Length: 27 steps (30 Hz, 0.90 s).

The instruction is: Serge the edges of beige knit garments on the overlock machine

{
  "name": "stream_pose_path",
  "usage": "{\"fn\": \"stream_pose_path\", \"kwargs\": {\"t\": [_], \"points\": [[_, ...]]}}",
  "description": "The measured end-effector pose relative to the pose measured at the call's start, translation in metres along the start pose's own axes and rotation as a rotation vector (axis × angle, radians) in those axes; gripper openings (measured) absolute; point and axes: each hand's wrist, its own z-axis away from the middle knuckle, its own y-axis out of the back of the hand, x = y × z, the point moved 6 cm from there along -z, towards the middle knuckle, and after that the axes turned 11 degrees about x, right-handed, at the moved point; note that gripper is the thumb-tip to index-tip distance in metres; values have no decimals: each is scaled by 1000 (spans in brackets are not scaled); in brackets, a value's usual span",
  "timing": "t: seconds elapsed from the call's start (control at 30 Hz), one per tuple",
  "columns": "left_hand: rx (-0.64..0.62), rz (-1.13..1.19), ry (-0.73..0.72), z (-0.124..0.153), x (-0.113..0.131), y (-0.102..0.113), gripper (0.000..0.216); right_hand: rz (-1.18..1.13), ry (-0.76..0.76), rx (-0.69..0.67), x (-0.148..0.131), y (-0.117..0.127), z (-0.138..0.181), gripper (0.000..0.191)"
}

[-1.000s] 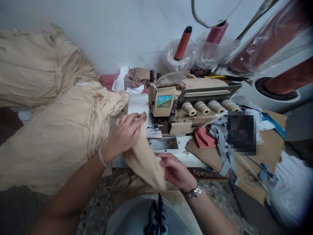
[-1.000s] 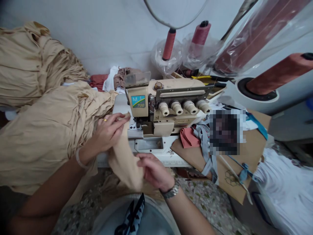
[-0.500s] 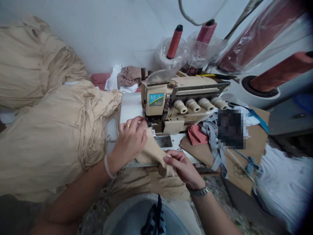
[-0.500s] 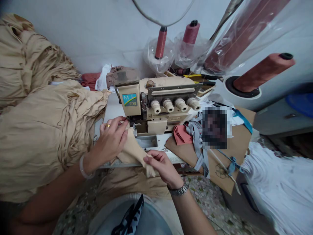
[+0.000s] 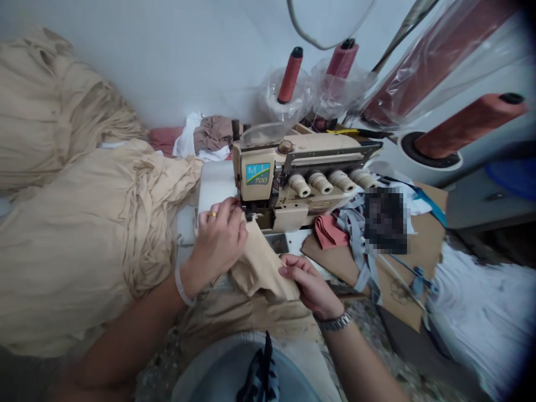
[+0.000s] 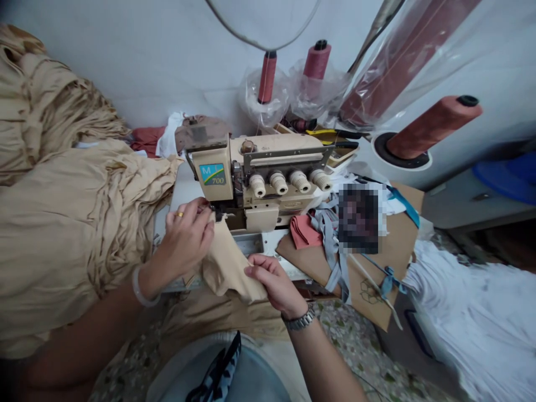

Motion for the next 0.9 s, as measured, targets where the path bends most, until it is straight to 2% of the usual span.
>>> {"fn": "stream_pose_path", "kwargs": {"t": [0.1,0.17,0.23,0.27,0.3,0.33,0.37,0.43,0.5,0.6,0.67,0.73,0.8,0.9], "points": [[22,49,-27,-22,-25,0,37,-13,-1,-34,-2,-15,-3,34],[173,65,-14,-26,-42,14,36,-37,6,-49,-5,-24,-5,33],[373,106,19,-7,-49,36,28,-77,1,-56,-8,-32,-7,33],[422,163,42,10,-48,43,22,-100,-9,-54,-9,-34,-7,33],[389,264,40,31,-41,45,16,-124,-23,-49,-10,-36,-7,32],[274,391,60,52,-32,39,16,-146,-38,-42,-11,-37,-7,31],[50,531,134,75,-23,24,19,-164,-52,-36,-12,-39,-6,30],[-284,810,426,118,-8,-7,25,-189,-67,-43,-14,-43,-3,27],[-427,1160,707,142,5,-33,37,-195,-70,-88,-16,-48,0,27],[-362,1538,902,137,15,-51,57,-121,-6,-108,-20,-47,3,27],[-313,1630,974,130,15,-54,67,5,96,-50,-26,-35,4,27],[-295,1616,1012,128,15,-52,80,143,173,-7,-32,-22,5,28],[-308,1485,966,129,15,-47,86,243,188,0,-35,-11,6,30],[-368,1355,887,128,16,-43,75,306,203,13,-38,-1,6,32]]}}
